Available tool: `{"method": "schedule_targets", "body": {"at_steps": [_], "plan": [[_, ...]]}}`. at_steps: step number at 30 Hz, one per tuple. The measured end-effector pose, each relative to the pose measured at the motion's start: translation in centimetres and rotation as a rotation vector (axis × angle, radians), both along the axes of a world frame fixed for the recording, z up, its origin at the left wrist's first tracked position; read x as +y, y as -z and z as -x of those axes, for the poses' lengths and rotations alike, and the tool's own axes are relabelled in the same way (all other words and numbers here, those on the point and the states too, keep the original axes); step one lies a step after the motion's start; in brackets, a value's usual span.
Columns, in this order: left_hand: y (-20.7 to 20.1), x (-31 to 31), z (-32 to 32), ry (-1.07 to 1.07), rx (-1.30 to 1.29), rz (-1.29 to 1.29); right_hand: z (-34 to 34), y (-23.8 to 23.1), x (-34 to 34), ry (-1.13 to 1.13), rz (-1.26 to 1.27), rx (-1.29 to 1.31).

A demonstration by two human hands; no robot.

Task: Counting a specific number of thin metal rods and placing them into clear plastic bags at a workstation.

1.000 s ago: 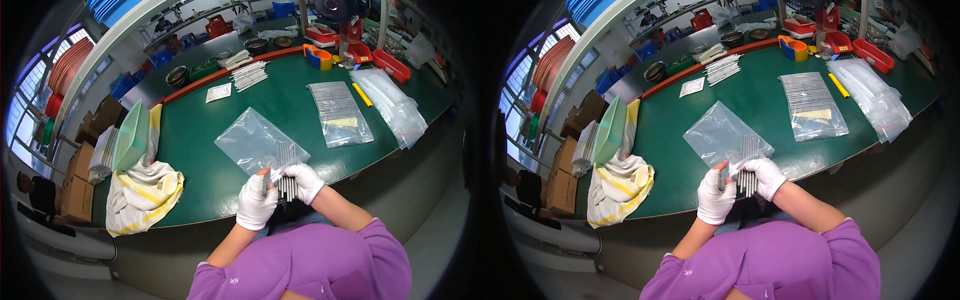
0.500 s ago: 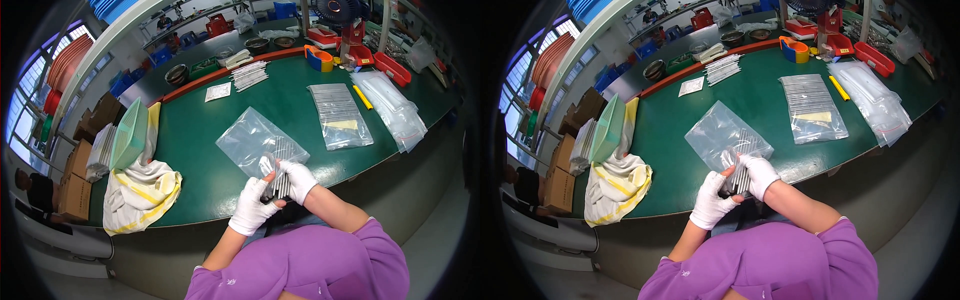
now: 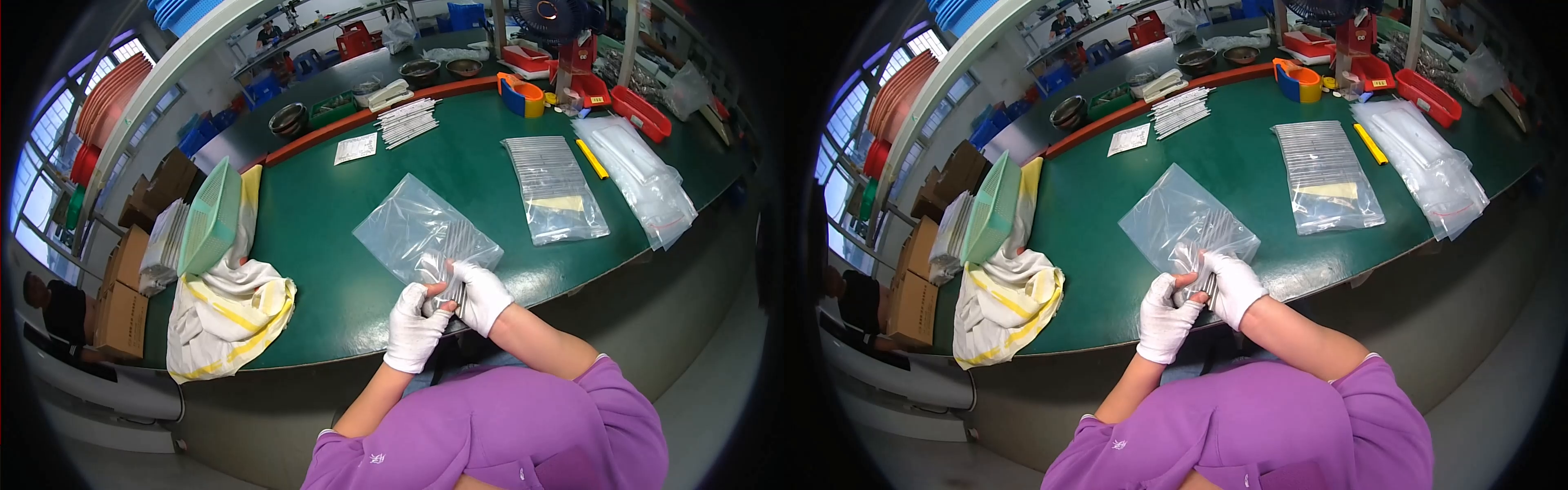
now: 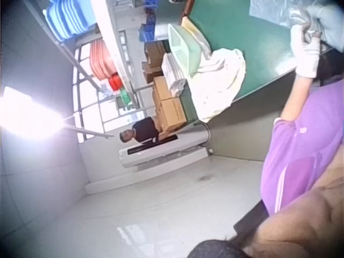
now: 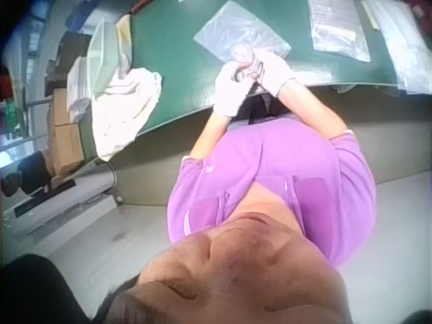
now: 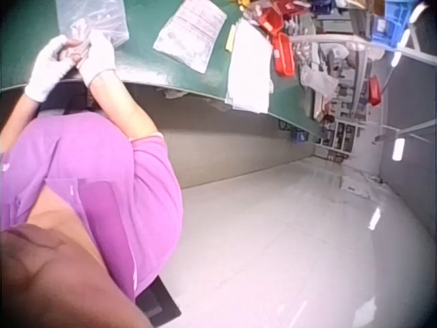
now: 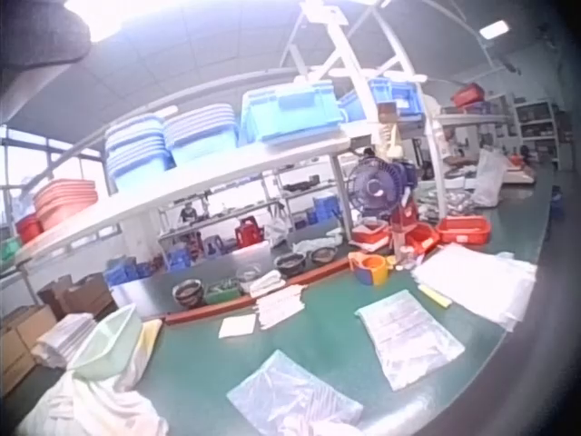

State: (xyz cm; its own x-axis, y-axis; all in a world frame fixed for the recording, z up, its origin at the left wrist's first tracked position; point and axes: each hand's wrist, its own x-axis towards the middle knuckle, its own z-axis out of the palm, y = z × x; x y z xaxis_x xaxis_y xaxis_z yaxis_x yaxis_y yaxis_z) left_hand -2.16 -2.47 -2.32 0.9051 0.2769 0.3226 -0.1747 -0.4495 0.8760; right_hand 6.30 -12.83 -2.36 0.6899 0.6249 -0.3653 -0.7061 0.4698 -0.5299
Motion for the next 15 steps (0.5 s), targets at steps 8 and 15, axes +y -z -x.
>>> {"method": "schedule_targets", "body": {"at_steps": [8,15], "plan": [[-0.7,0.7,0.0,0.006,0.082,0.231,0.0,-1.1,0.2,0.11,-0.195,0.178],[-0.6,0.1,-0.4,-0.001,-0.249,-0.258,-0.5,-0.1,1.4,0.166,-0.075,0.107]]}}
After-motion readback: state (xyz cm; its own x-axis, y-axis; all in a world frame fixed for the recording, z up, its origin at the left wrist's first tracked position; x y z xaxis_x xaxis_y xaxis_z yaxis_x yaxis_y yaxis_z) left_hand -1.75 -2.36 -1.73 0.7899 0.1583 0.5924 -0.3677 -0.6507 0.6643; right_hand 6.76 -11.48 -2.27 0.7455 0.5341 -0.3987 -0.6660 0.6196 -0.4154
